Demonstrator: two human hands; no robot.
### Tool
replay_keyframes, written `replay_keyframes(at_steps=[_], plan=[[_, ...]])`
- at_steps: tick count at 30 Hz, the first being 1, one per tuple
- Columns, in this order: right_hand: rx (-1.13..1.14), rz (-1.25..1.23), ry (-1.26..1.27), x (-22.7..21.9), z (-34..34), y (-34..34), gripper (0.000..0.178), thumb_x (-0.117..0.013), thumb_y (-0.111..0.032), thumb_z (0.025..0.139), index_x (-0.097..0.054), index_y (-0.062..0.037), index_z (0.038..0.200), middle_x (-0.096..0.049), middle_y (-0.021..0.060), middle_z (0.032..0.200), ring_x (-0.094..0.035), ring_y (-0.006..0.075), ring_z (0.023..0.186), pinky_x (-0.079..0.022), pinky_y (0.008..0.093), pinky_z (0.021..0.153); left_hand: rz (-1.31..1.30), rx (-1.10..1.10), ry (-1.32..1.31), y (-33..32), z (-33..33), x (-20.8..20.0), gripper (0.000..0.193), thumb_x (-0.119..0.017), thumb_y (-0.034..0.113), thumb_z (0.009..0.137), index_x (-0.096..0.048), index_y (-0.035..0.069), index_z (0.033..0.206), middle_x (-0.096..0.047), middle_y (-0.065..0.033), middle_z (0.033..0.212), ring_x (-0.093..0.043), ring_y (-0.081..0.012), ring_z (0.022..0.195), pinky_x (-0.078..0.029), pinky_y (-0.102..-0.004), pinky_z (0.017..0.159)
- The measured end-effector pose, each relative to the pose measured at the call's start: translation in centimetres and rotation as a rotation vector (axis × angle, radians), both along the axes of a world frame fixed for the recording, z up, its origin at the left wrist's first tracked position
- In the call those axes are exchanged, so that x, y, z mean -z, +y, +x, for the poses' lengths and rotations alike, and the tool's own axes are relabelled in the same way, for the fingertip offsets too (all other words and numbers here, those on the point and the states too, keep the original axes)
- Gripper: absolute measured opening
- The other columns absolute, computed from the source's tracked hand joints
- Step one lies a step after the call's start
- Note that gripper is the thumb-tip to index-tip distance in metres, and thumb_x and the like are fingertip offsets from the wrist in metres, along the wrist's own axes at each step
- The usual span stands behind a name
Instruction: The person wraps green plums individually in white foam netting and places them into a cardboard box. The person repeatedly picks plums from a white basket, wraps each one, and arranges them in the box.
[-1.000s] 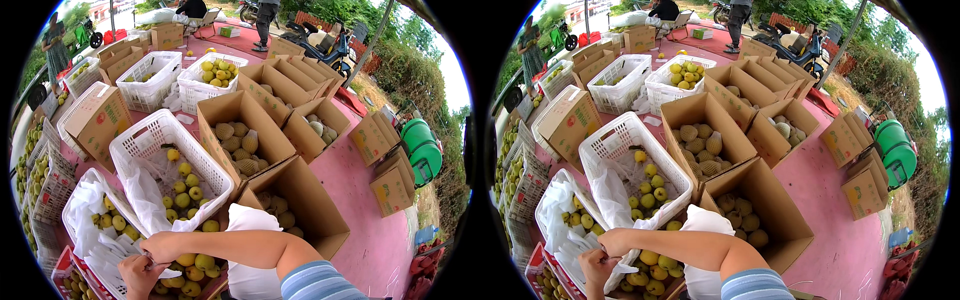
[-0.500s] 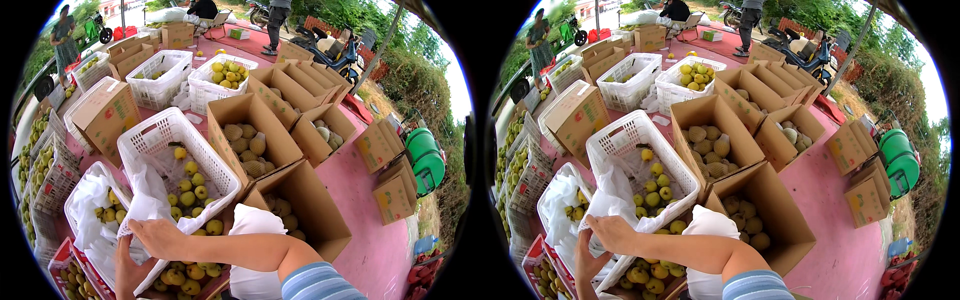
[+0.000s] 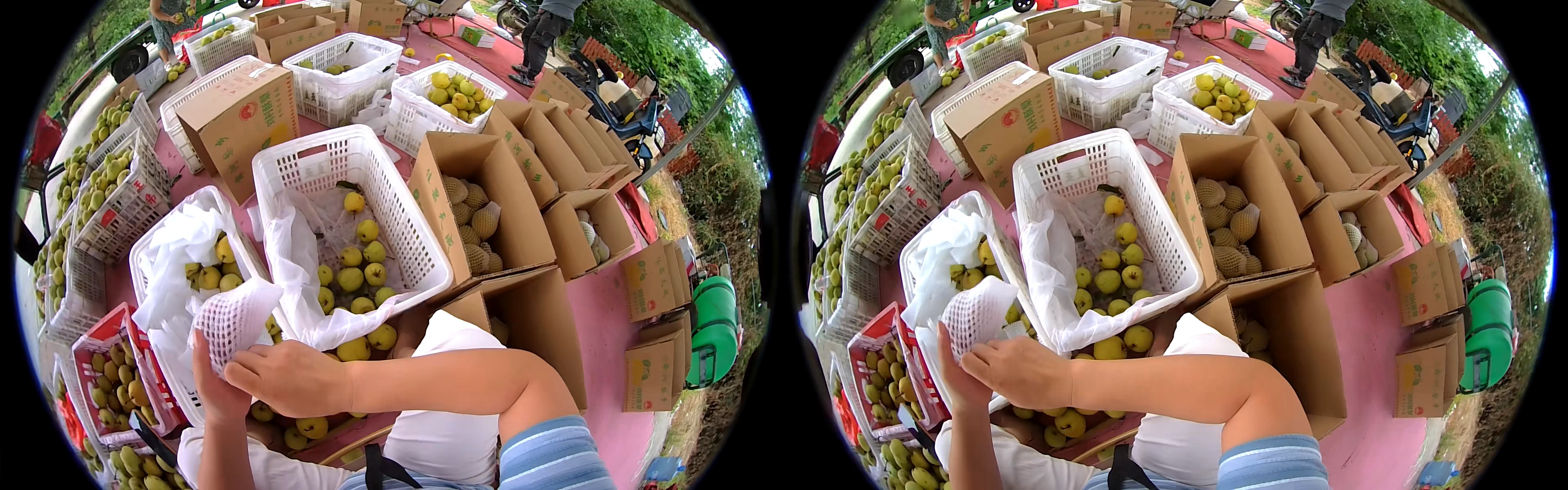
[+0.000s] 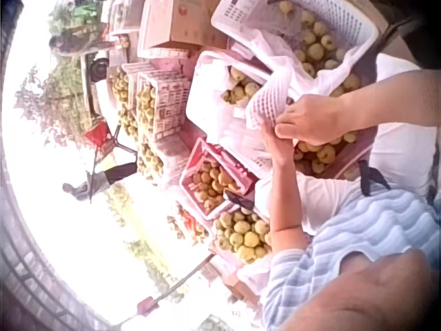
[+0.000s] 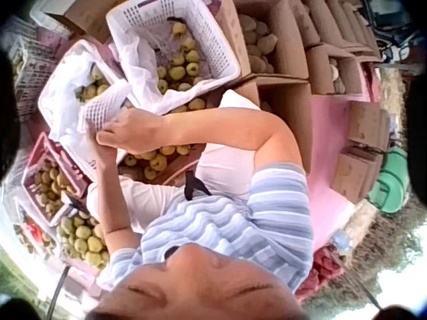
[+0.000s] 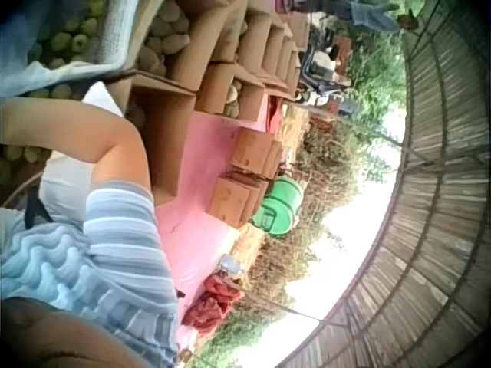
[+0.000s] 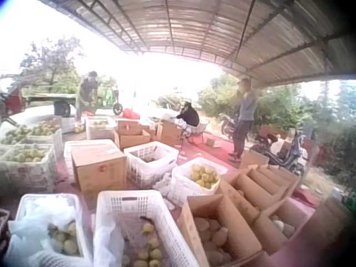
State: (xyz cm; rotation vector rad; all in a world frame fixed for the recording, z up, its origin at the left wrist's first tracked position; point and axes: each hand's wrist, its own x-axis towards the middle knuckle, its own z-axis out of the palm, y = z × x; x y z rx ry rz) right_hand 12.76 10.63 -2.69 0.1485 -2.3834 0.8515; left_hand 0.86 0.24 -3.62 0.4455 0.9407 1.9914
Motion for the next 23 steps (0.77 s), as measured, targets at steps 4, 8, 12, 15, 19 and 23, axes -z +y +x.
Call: replay_keyframes(at_steps=[4, 8, 12, 15, 19, 23], plan=[[-0.142, 0.02, -0.062, 1.6, -1.6, 0.4, 0.022, -0.056, -0.01, 0.08, -0.045, -0.0023, 0.098, -0.052, 0.0084, 0.08, -0.059, 0.0271, 0.071, -0.048, 0.0358, 0.056, -0.236, -0.087, 0.201, -1.2, -1.4, 2.0, 0.035, -0.047, 0.021, 0.095, -0.05, 0.001, 0.123, -0.06, -0.0093, 0.113, -0.059, -0.0187, 0.101, -0.046, -0.0338, 0.088], [-0.23, -0.098, -0.124, 3.1, -2.2, 1.4, 0.024, -0.058, -0.012, 0.084, -0.046, -0.0034, 0.103, -0.054, 0.0094, 0.082, -0.06, 0.0267, 0.067, -0.048, 0.0371, 0.054, -0.217, -0.078, 0.115, -0.4, -0.6, -0.1, 0.039, -0.047, 0.01, 0.089, -0.047, -0.003, 0.126, -0.06, -0.0147, 0.116, -0.06, -0.0249, 0.105, -0.047, -0.0364, 0.092], [-0.164, -0.245, -0.137, 3.7, -4.5, 8.0, 0.025, -0.06, -0.016, 0.088, -0.047, -0.0071, 0.107, -0.057, 0.0104, 0.076, -0.06, 0.0255, 0.063, -0.047, 0.0369, 0.053, -0.236, -0.153, 0.085, -0.9, -3.1, 1.7, 0.048, -0.046, 0.008, 0.086, -0.042, -0.005, 0.131, -0.057, -0.0187, 0.123, -0.057, -0.0304, 0.113, -0.043, -0.0411, 0.1], [0.306, -0.2, -0.23, 9.4, -6.9, 18.9, 0.02, -0.056, -0.016, 0.091, -0.05, -0.0048, 0.106, -0.061, 0.0116, 0.081, -0.062, 0.0256, 0.066, -0.049, 0.034, 0.06, -0.314, -0.259, 0.003, -0.7, -4.0, 2.5, 0.057, -0.054, 0.01, 0.08, -0.04, -0.006, 0.133, -0.055, -0.0193, 0.125, -0.056, -0.0295, 0.115, -0.041, -0.0398, 0.101], [0.827, -0.191, -0.902, 21.5, -4.2, 33.5, 0.028, -0.051, -0.021, 0.091, -0.055, -0.0015, 0.111, -0.055, 0.0191, 0.118, -0.057, 0.0352, 0.105, -0.045, 0.0437, 0.091, -0.425, -0.238, -0.065, -2.7, -4.6, 2.9, 0.063, -0.055, 0.011, 0.077, -0.037, -0.006, 0.135, -0.054, -0.0195, 0.128, -0.054, -0.0316, 0.118, -0.038, -0.0414, 0.105], [0.992, -0.375, -1.163, 30.6, -4.6, 37.4, 0.048, -0.054, -0.022, 0.092, -0.043, -0.0047, 0.135, -0.047, 0.016, 0.136, -0.047, 0.0306, 0.124, -0.039, 0.0387, 0.103, -0.398, -0.296, -0.073, -2.6, -5.2, 4.3, 0.067, -0.055, 0.013, 0.076, -0.034, -0.005, 0.137, -0.052, -0.021, 0.129, -0.05, -0.0355, 0.122, -0.035, -0.047, 0.107]])
